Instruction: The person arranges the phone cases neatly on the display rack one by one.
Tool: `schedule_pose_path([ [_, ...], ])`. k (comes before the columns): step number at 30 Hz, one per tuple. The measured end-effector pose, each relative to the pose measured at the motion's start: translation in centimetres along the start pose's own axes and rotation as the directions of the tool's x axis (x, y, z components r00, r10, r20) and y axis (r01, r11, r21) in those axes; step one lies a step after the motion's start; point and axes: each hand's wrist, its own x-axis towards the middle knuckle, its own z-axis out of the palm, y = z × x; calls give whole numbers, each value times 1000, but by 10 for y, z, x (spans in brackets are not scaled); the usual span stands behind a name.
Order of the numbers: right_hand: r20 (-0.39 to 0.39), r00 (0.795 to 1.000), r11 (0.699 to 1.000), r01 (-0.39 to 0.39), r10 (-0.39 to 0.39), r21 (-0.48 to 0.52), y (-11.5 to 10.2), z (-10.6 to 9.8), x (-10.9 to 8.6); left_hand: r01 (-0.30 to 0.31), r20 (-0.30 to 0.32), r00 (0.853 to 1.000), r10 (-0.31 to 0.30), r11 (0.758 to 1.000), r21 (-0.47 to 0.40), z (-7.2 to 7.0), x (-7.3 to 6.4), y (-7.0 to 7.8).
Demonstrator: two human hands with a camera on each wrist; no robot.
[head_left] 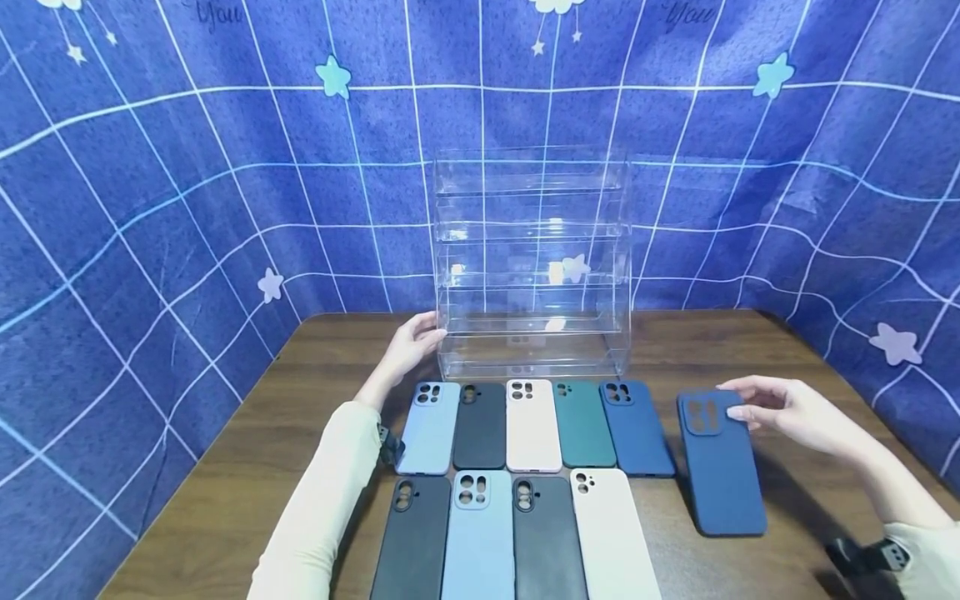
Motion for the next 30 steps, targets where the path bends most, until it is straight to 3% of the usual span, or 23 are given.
schedule_pose_path([
  [6,-40,998,999,42,-42,10,-9,-1,7,76,-10,997,-76,997,13,-1,3,0],
  [10,-72,994,996,83,-81,38,-14,-4,12,91,-12,996,-91,996,23,-1,4,1],
  [18,-159,973,980,180,-165,81,-26,-19,27,76,-4,997,-76,997,27,0,4,2],
  [26,-261,954,982,174,-149,79,-44,-25,49,89,-10,996,-88,996,31,-2,4,2],
  [30,-296,941,978,196,-166,73,-53,-27,60,64,5,998,-64,998,29,-3,6,0],
])
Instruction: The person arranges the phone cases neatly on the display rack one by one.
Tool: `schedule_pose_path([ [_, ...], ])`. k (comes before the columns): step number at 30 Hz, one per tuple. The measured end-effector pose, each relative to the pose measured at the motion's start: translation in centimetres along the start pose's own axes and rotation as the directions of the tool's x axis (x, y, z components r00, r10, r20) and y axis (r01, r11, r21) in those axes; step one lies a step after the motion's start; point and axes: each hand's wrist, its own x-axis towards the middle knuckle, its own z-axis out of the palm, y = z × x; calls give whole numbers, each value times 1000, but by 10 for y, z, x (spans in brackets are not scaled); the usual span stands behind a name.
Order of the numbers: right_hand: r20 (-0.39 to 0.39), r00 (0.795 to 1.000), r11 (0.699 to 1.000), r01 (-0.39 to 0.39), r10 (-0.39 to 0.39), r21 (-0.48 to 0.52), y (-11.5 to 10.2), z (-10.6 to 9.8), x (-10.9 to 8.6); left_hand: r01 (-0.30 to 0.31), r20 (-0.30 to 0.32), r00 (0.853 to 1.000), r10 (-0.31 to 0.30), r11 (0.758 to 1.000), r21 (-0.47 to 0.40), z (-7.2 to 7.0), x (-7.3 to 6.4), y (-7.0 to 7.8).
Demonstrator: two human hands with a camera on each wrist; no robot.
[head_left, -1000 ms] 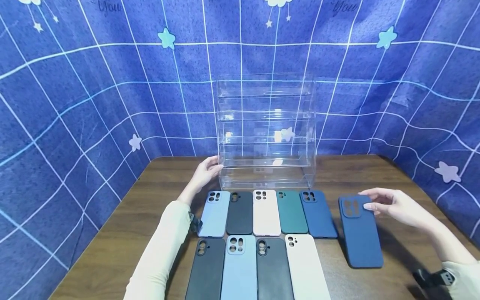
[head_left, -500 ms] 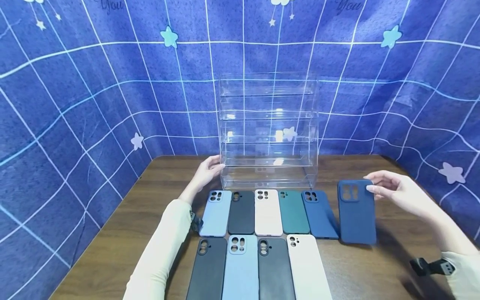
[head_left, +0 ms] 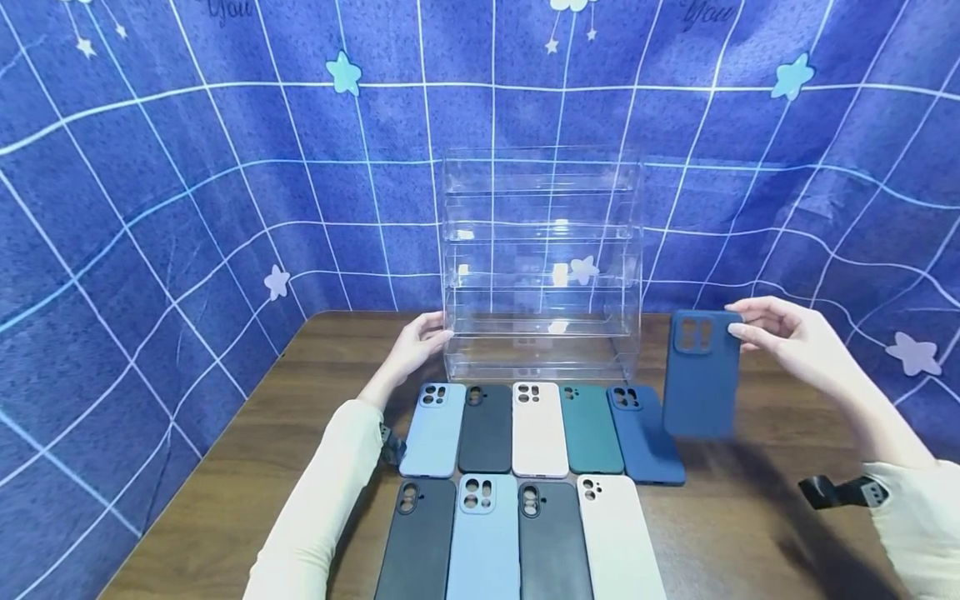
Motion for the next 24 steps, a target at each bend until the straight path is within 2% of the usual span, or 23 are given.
schedule_pose_path([
  [7,-41,999,999,20,-18,43,-16,2,24,-49,-32,998,53,992,119,-4,3,4],
  [11,-89,996,997,33,-26,70,-25,3,37,-69,-65,995,76,993,97,-5,5,6],
  [16,-153,987,961,85,-45,265,-34,2,58,-71,-83,994,76,995,63,-3,5,8],
  [18,-175,983,958,93,-46,272,-40,1,66,-68,-72,995,70,997,35,-1,4,11],
  [20,-194,980,969,93,-48,230,-45,0,74,-69,-62,996,70,997,27,-1,-1,18],
  [22,-212,976,979,89,-49,185,-50,0,82,-73,-55,996,75,997,39,0,-5,24],
  [24,-226,973,978,91,-48,185,-54,0,89,-80,-52,995,83,995,59,0,-9,30],
])
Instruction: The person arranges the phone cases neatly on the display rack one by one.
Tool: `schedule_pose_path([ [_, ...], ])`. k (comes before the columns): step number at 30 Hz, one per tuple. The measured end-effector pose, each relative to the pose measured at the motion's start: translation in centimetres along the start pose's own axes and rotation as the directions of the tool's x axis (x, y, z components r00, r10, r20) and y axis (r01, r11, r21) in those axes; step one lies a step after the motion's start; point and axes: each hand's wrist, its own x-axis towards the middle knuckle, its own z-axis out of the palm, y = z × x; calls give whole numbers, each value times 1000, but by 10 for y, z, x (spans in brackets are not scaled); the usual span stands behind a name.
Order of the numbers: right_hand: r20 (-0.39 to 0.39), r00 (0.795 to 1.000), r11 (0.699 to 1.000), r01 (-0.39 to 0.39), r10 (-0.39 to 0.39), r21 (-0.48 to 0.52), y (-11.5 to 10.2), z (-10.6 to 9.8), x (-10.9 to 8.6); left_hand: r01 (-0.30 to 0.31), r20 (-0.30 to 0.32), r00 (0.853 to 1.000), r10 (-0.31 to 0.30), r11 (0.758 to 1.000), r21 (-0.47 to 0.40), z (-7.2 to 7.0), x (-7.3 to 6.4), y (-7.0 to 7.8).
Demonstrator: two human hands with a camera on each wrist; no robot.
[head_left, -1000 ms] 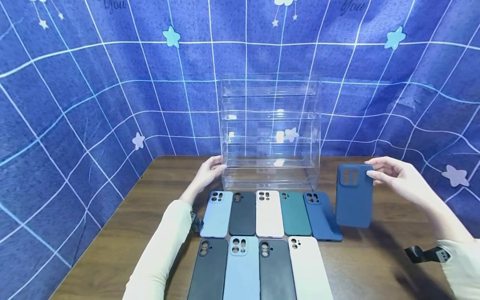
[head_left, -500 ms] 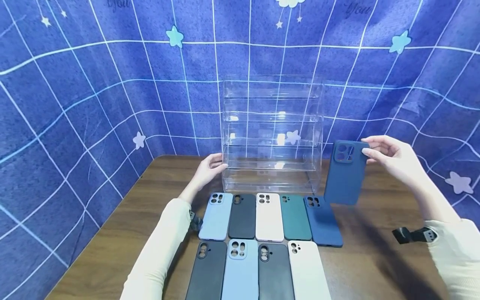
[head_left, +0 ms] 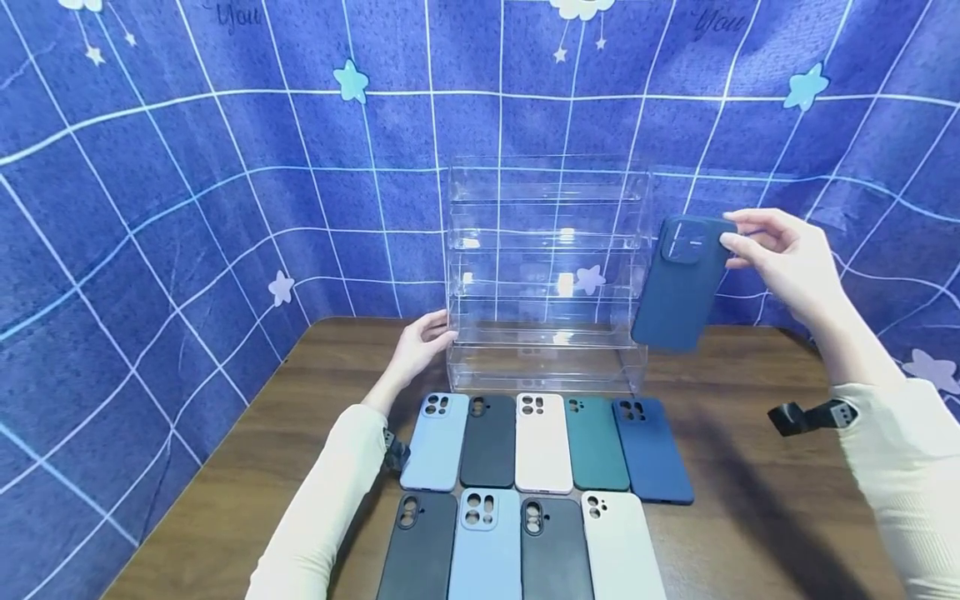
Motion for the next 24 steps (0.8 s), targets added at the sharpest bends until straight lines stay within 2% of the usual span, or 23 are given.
schedule_pose_path([
  [3,-20,1000,997,2,0,82,-3,3,11,-3,-3,1000,3,1000,-6,1,-1,4],
  [6,-43,999,979,11,-2,201,-5,8,21,-2,-7,1000,2,1000,-8,2,-2,5],
  [10,-80,997,957,23,0,290,-8,15,34,1,-7,1000,-1,1000,6,2,-2,4],
  [13,-110,994,947,38,-2,320,-10,22,44,-4,-5,1000,4,1000,6,1,0,0],
  [20,-176,984,926,73,-7,371,-15,34,67,7,-25,1000,-7,1000,5,0,13,-26],
  [24,-196,981,924,73,2,376,-18,40,80,0,-28,1000,0,1000,11,-1,15,-32],
])
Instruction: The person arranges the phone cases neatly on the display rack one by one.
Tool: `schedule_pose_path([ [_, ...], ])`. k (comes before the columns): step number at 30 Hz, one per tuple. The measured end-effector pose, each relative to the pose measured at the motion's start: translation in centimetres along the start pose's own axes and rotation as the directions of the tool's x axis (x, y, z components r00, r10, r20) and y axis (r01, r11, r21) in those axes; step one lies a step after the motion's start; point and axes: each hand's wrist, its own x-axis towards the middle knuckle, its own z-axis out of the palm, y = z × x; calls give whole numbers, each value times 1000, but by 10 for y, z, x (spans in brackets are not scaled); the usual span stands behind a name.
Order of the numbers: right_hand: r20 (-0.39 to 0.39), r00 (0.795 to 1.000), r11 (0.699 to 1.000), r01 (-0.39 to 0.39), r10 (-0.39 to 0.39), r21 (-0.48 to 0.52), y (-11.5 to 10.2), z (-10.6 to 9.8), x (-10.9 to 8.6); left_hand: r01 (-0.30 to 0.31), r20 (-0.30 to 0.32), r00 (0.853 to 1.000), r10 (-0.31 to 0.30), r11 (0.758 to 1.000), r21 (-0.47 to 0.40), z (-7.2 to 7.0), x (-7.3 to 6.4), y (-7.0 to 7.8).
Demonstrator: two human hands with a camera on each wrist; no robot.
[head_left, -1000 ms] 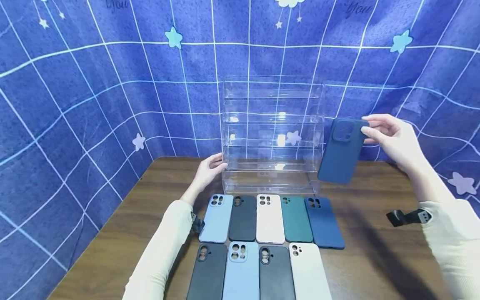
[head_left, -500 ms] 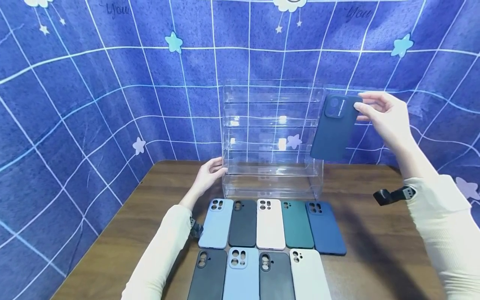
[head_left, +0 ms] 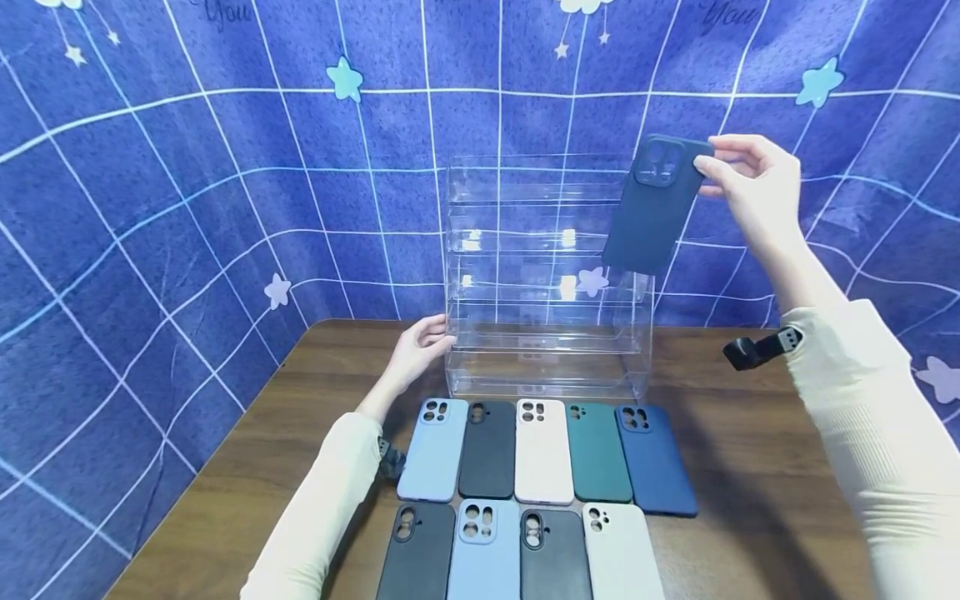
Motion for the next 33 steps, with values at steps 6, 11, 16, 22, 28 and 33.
schedule_pose_path([
  [6,-13,1000,1000,9,-9,-11,-2,13,15,6,16,1000,-6,1000,-18,-2,2,-4],
  [11,-39,999,1000,-5,5,7,-6,23,26,18,25,1000,-18,1000,-14,-4,2,-2],
  [16,-76,997,1000,-12,12,5,-9,32,36,15,31,999,-14,1000,-10,-2,2,0],
  [22,-135,991,1000,-20,18,-9,-9,39,47,-3,48,999,3,1000,-8,3,-1,7],
  [28,-173,985,998,-26,17,-54,-4,52,56,-5,43,999,4,1000,18,0,2,-5],
  [33,-179,984,994,-32,13,-104,3,59,67,-18,34,999,17,999,40,0,2,-3],
])
